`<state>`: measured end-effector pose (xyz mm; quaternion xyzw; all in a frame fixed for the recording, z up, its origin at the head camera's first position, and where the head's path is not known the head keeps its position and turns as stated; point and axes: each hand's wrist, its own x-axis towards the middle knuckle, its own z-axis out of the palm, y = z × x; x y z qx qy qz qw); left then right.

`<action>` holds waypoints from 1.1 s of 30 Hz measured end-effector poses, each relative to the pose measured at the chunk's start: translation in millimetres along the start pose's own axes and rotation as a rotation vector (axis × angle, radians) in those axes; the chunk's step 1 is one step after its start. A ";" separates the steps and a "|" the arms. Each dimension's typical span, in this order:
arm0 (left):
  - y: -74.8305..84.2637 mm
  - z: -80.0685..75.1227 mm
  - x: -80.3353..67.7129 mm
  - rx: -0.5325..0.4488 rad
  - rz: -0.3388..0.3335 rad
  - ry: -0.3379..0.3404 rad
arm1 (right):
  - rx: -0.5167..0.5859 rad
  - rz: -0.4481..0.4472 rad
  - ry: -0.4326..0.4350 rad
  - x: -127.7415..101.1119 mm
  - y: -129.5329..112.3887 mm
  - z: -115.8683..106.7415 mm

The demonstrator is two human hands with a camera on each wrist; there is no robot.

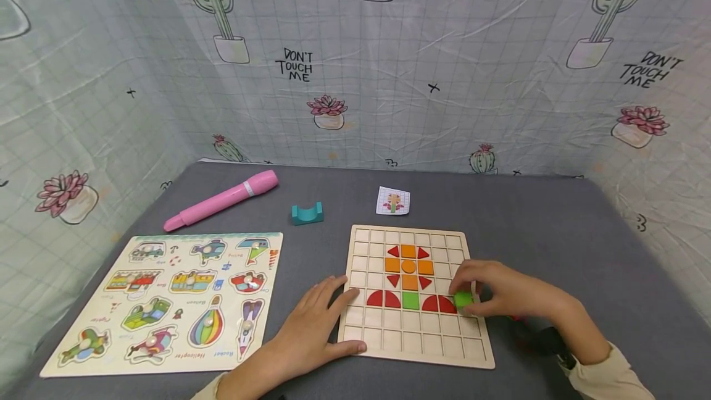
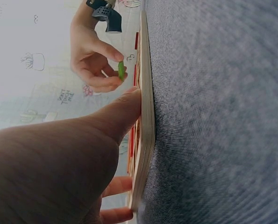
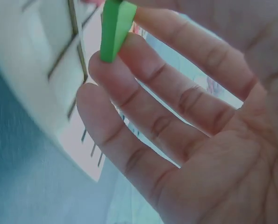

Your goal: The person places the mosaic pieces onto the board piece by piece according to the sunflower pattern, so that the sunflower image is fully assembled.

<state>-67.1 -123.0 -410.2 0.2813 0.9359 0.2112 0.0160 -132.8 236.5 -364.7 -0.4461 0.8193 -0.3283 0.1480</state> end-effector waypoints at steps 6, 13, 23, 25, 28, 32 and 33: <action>0.0 0.0 -0.6 0.024 0.001 0.002 | 0.021 -0.003 -0.037 12.8 -8.1 13.5; 0.5 -1.3 -0.2 0.006 -0.011 -0.012 | 0.012 0.049 -0.088 28.8 -21.3 25.9; 1.7 -1.6 0.2 0.005 -0.014 -0.013 | -0.065 0.048 -0.062 41.3 -35.4 37.1; 1.8 -1.7 0.2 0.007 -0.018 -0.017 | -0.089 0.030 -0.054 42.6 -36.4 40.3; 1.9 -2.0 0.1 0.000 -0.017 -0.015 | -0.146 -0.001 -0.046 43.2 -36.8 43.6; 1.3 -1.2 0.0 -0.001 -0.017 -0.017 | -0.185 -0.006 -0.045 42.2 -36.6 43.6; 1.2 -0.9 0.0 0.000 -0.020 -0.020 | -0.183 0.002 -0.048 41.8 -36.7 43.4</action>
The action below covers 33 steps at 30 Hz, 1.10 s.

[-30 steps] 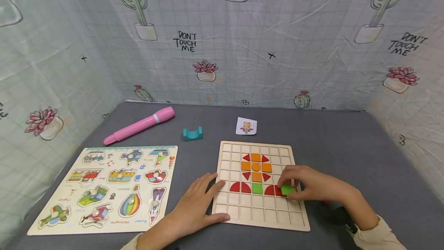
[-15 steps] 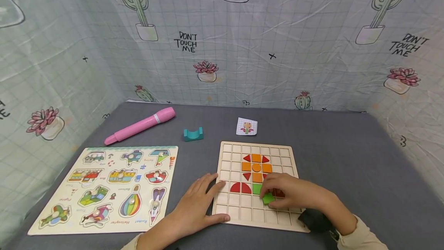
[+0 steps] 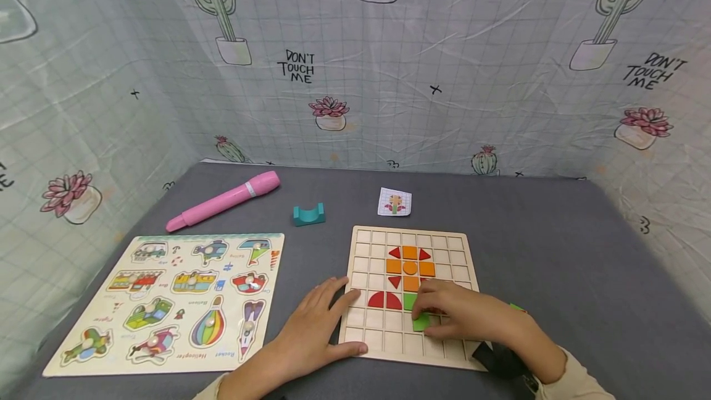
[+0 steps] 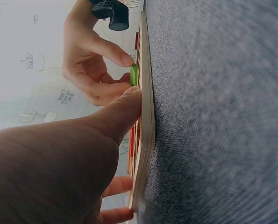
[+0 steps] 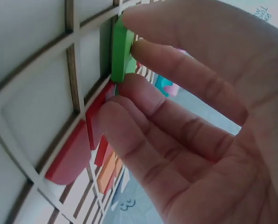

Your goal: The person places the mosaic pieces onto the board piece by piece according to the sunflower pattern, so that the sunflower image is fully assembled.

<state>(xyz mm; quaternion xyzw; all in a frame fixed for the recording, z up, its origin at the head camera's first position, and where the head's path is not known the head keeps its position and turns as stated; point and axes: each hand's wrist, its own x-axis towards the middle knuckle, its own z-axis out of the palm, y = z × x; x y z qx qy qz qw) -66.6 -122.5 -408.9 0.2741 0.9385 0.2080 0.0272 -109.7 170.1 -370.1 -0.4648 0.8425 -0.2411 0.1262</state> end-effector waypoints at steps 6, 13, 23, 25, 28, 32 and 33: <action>0.1 0.8 0.5 0.011 -0.014 -0.009 | 0.004 0.035 -0.007 2.8 -4.0 2.4; 0.2 1.0 0.5 0.011 -0.021 -0.007 | 0.037 0.082 -0.013 8.6 -7.5 6.6; 0.8 -0.6 0.0 -0.003 -0.001 0.010 | 0.014 -0.026 0.002 5.5 -1.5 7.2; 0.5 -0.5 -0.1 -0.006 -0.001 0.007 | 0.021 -0.051 0.003 3.3 0.3 6.2; 0.2 -0.6 -0.4 -0.010 -0.004 0.000 | 0.051 -0.058 0.006 -2.3 3.1 3.5; -0.2 -0.3 -0.2 -0.005 -0.005 -0.002 | 0.088 -0.015 0.009 -12.6 7.5 -2.3; -0.5 0.1 0.0 -0.004 -0.002 0.001 | 0.095 -0.001 0.011 -15.5 9.1 -4.0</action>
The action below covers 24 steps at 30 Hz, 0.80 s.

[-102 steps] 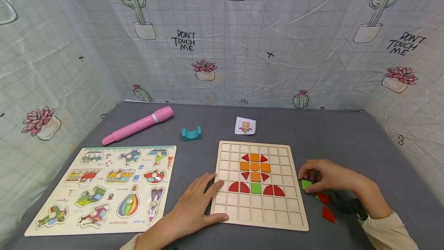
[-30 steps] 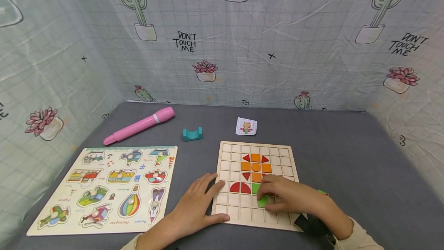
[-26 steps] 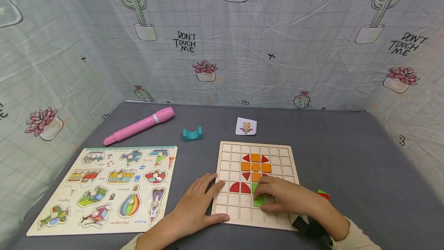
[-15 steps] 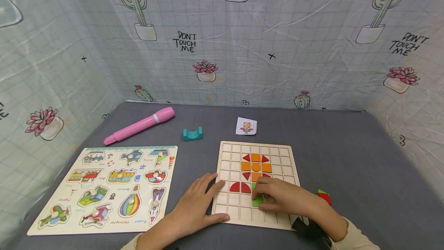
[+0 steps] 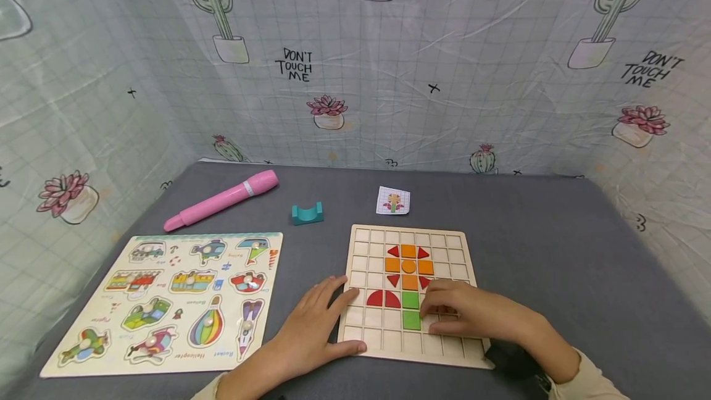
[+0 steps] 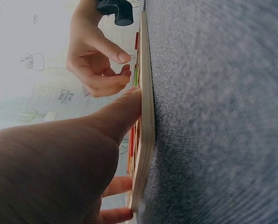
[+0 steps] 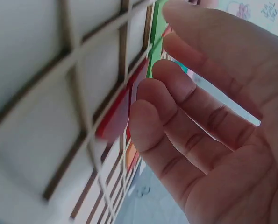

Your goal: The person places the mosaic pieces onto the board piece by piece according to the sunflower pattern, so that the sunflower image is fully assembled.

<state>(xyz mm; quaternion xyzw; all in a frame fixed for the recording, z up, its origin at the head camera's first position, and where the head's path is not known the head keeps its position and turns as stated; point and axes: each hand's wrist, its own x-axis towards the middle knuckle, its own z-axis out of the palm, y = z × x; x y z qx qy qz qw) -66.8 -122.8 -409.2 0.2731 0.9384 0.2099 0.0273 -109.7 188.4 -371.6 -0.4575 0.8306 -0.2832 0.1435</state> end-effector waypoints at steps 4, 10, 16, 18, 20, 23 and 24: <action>-0.3 0.5 0.1 0.001 0.013 0.015 | 0.013 0.036 0.023 -12.1 8.7 -9.1; 0.4 0.9 0.4 0.003 0.000 0.000 | -0.015 -0.006 0.096 -33.3 23.6 -22.9; 0.3 1.0 0.6 0.004 -0.003 -0.002 | -0.067 -0.021 0.171 -53.6 36.7 -29.4; 0.1 0.9 0.6 0.004 0.005 0.006 | -0.075 -0.013 0.184 -61.1 40.8 -29.8; 0.1 0.5 0.5 0.003 0.012 0.013 | -0.079 -0.010 0.194 -68.5 44.9 -29.7; 0.0 0.0 0.2 0.002 0.020 0.021 | -0.080 -0.012 0.198 -77.4 50.4 -30.3; -0.1 -0.1 0.1 0.003 0.020 0.022 | -0.079 -0.011 0.196 -79.6 52.0 -30.8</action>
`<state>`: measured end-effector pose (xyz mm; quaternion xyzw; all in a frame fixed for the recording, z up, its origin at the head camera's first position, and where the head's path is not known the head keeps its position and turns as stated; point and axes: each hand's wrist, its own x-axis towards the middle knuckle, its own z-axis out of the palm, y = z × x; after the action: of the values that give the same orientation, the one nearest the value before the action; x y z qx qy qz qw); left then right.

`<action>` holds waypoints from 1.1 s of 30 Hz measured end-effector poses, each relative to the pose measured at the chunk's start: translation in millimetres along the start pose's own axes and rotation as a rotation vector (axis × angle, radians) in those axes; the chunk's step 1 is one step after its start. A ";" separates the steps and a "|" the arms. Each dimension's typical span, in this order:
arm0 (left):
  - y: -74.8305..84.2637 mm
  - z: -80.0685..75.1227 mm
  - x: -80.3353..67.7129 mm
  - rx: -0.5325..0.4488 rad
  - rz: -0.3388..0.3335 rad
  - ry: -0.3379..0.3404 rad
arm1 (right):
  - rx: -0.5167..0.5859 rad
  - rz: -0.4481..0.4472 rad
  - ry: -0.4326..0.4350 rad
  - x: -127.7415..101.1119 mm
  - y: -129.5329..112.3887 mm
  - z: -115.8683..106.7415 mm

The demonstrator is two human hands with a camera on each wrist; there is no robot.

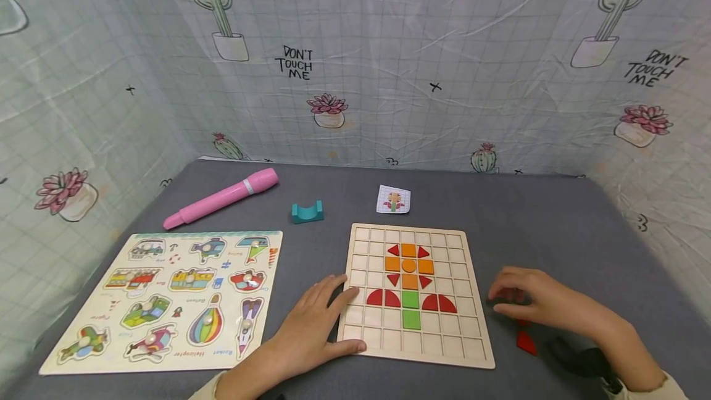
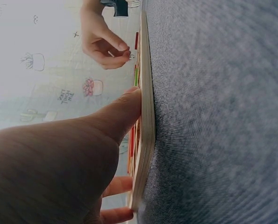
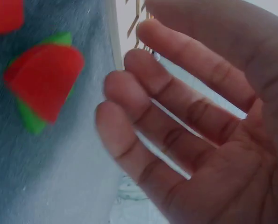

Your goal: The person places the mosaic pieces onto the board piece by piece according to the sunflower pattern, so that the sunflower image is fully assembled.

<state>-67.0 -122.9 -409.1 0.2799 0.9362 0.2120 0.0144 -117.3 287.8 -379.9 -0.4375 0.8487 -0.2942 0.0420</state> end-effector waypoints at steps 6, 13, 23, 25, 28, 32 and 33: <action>0.6 -0.8 -0.1 -0.005 0.000 -0.004 | 0.075 0.007 -0.063 -9.8 6.9 -3.9; 0.5 -0.9 -0.3 -0.003 -0.002 -0.007 | 0.118 0.041 -0.094 -14.5 9.8 -5.7; 0.5 -0.3 -0.1 -0.006 -0.002 -0.006 | 0.075 0.047 -0.080 -14.7 12.0 -4.5; 0.3 0.0 -0.2 -0.004 0.000 -0.003 | 0.071 0.045 -0.082 -14.1 13.1 -4.3; -0.2 0.6 -0.1 -0.005 -0.001 -0.002 | 0.068 0.047 -0.085 -13.8 14.5 -4.4; -0.6 1.0 0.2 -0.004 -0.003 -0.001 | 0.038 0.068 -0.052 -15.5 14.8 -4.8; -0.8 1.4 0.1 0.001 0.003 0.005 | 0.028 0.073 -0.042 -16.3 14.9 -5.1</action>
<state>-67.3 -122.9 -410.7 0.2811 0.9358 0.2123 0.0118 -119.7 309.3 -386.7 -0.4115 0.8588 -0.2953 0.0767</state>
